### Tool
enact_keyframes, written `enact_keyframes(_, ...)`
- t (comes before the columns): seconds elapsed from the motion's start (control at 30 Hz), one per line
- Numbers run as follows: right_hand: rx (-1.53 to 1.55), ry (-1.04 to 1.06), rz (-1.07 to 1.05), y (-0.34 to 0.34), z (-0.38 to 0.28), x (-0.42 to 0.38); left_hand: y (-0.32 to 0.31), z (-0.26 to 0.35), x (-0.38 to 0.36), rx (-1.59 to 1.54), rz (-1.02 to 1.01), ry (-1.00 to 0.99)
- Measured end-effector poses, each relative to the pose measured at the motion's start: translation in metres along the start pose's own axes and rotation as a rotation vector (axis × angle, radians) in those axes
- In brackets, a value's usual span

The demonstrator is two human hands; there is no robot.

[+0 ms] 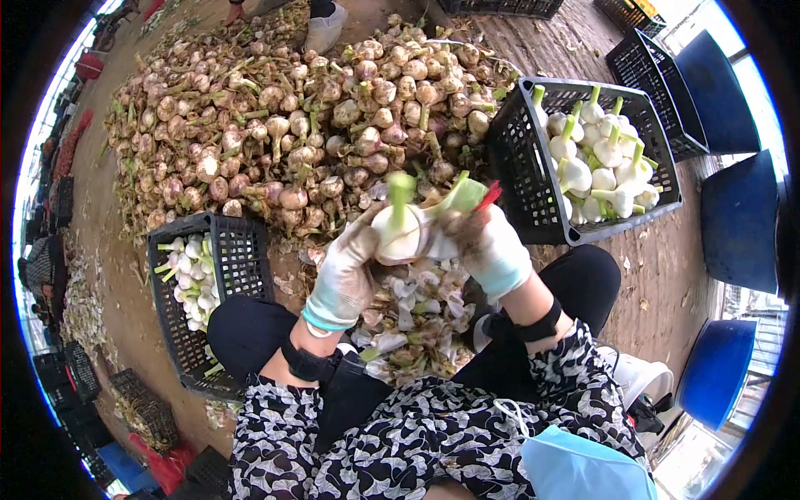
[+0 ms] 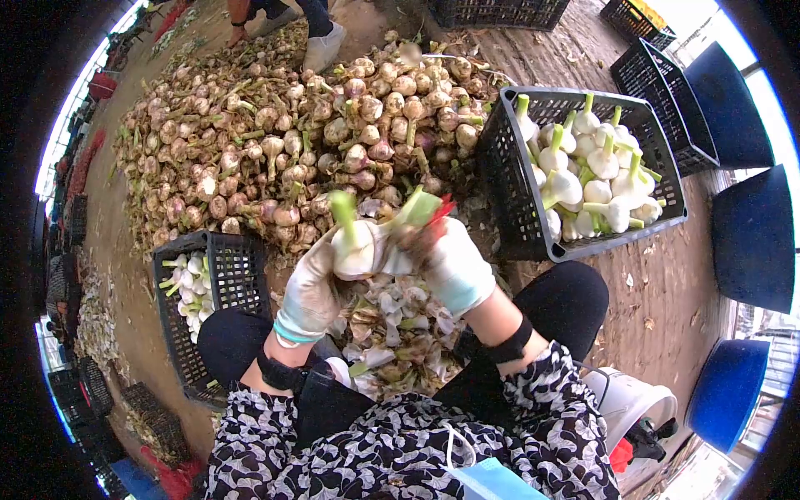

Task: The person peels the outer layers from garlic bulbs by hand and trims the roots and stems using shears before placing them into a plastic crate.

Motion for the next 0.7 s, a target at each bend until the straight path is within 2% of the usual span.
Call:
enact_keyframes(0.03,0.833,-0.374,0.222,-0.020,-0.033,-0.009,-0.003,0.001,-0.003,-0.089,-0.046,0.047)
enact_keyframes(0.07,0.833,-0.369,0.225,-0.019,-0.032,-0.009,-0.010,0.001,-0.005,-0.178,-0.095,0.093)
enact_keyframes(0.1,0.834,-0.258,0.140,-0.017,-0.030,-0.007,-0.020,0.001,-0.002,-0.178,-0.101,0.092)
enact_keyframes(0.13,0.836,-0.152,0.056,-0.015,-0.023,-0.006,-0.032,0.001,0.001,-0.063,-0.046,0.009)
enact_keyframes(0.17,0.357,0.105,0.022,-0.004,0.016,0.001,-0.036,0.002,0.001,0.055,0.011,-0.070)
enact_keyframes(0.2,-0.160,0.230,-0.022,0.005,0.006,-0.002,-0.032,0.000,-0.001,0.058,0.014,-0.066)
enact_keyframes(0.27,0.067,-0.099,-0.014,-0.016,-0.017,-0.010,-0.018,0.001,-0.003,0.734,0.001,-0.240)
enact_keyframes(0.3,-0.013,-0.097,-0.035,-0.019,-0.013,-0.009,-0.015,0.004,-0.002,0.751,0.086,-0.213)
enact_keyframes(0.33,-0.012,-0.101,-0.042,-0.018,-0.008,-0.006,-0.015,0.005,-0.005,0.748,0.094,-0.214)
enact_keyframes(0.4,0.033,-0.159,0.125,-0.004,0.005,0.005,-0.022,0.002,-0.011,0.401,0.015,0.024)
enact_keyframes(0.43,-0.117,-0.189,0.191,0.006,0.020,0.015,-0.018,-0.003,-0.009,0.410,0.038,0.003)
enact_keyframes(0.47,-0.119,-0.190,0.198,0.009,0.033,0.020,-0.016,-0.005,-0.009,0.408,0.033,0.007)
enact_keyframes(0.53,-0.632,-0.235,0.334,0.015,0.044,0.026,-0.014,-0.012,-0.012,0.236,0.026,0.143)
enact_keyframes(0.57,-0.561,-0.329,0.349,0.019,0.059,0.027,-0.018,-0.014,-0.012,0.191,-0.018,0.169)
enact_keyframes(0.6,-0.558,-0.329,0.351,0.020,0.059,0.028,-0.017,-0.012,-0.012,0.194,-0.018,0.171)
enact_keyframes(0.67,-0.900,-0.226,0.049,0.015,0.060,0.032,-0.013,-0.008,-0.012,0.237,0.040,0.137)
enact_keyframes(0.7,-0.884,-0.221,-0.115,0.015,0.052,0.025,-0.012,-0.001,-0.009,0.331,0.015,0.078)
Point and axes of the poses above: each hand's wrist, its own x-axis towards the middle knuckle, its own y-axis out of the back of the hand, z = x × y, the point moved 3 cm from there along x, towards the middle knuckle, and after that the axes turned 13 degrees about -x, right-handed, at the moved point
